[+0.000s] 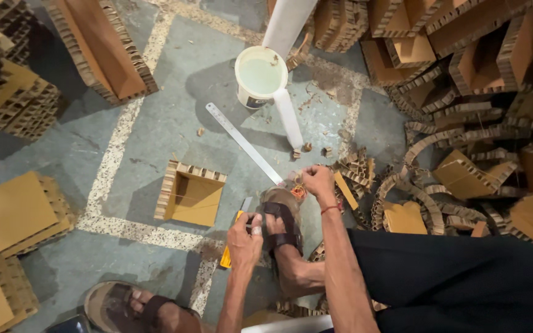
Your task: The person applies glue to the edges of a corrugated cardboard piece using a foam roller and a bucket of adhesive. They then fold the cardboard into a box shape and press the glued edges together to secure the structure.
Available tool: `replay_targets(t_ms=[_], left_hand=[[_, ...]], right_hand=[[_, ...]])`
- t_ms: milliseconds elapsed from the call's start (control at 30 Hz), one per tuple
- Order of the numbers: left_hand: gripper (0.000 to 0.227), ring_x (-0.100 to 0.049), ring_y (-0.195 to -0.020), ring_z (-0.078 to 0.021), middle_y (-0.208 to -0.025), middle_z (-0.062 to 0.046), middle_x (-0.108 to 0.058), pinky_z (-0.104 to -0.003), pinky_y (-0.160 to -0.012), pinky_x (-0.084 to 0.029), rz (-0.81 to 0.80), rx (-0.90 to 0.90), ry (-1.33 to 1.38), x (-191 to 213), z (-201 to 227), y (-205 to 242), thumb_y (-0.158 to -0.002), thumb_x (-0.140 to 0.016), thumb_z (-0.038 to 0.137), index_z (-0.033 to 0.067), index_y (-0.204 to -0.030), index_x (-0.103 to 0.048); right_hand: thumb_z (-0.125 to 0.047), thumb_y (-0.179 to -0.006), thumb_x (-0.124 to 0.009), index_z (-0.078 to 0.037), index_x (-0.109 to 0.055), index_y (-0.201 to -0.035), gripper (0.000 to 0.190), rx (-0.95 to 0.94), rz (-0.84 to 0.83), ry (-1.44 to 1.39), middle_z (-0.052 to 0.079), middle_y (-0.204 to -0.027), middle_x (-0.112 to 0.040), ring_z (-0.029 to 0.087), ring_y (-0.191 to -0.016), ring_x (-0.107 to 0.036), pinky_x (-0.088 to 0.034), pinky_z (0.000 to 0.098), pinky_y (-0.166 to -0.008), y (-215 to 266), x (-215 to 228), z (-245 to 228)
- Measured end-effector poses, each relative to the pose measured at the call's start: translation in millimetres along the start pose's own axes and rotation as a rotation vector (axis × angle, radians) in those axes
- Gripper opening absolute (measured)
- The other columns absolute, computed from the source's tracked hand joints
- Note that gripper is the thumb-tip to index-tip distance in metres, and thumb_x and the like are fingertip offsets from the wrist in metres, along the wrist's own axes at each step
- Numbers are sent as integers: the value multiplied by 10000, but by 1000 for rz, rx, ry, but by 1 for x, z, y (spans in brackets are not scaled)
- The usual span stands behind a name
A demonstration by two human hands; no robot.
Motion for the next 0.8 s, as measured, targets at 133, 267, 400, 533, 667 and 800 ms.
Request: replay_targets(t_ms=[133,267,400,533,667,800], left_hand=[[250,-728,-734,-328,-812,-190,-737,-434,-697,-557,-3,14,-4,5,9,-1,-945,-653,264,33,-1017,-713],[252,-725,-763,-317,-834,-176,-748,-421,-714,-554,18,-29,35,13,23,0,-950,-652,268,32,-1009,-717],[271,-728,-804,-211,-902,-119,-760,-357,-729,-576,50,-34,284,20,49,-3,-932,-715,242,23,-1087,-682],[358,-673,-790,-114,-926,-63,-720,-282,-693,-560,112,26,506,42,72,-10,-858,-798,109,11,-1167,-647],[273,-657,-730,-111,-852,-32,-690,-277,-634,-571,144,59,588,70,70,-13,-866,-758,35,11,-1108,-635],[173,-638,-744,-132,-909,-47,-660,-274,-619,-537,153,-174,320,96,70,-8,-818,-708,-87,50,-921,-688]], right_hand=[[-368,-718,-880,-50,-817,-802,335,-133,-103,-29,68,-709,-754,150,-674,-705,-549,330,-688,11,10,-17],[-261,-796,-843,-17,-806,-828,249,-136,-282,-247,55,-691,-700,113,-605,-598,-471,295,-564,43,34,-61],[-167,-857,-791,-7,-786,-902,166,72,-617,-552,1,-746,-727,63,-643,-631,-505,221,-578,88,52,-137],[-156,-910,-764,8,-775,-941,167,276,-837,-602,-10,-787,-733,41,-692,-625,-480,203,-609,127,67,-202],[-132,-907,-775,6,-723,-989,168,202,-993,-799,29,-855,-731,90,-762,-655,-513,256,-680,150,64,-220],[-136,-907,-718,-44,-663,-1030,164,-21,-1146,-1301,23,-893,-715,140,-860,-717,-601,307,-829,158,38,-225]])
Point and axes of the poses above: each hand's wrist, its own y-axis away from the middle knuckle, its own x-axis out of the back of the hand, z = x × y, the point moved 2 cm from there along -y, towards the middle knuckle
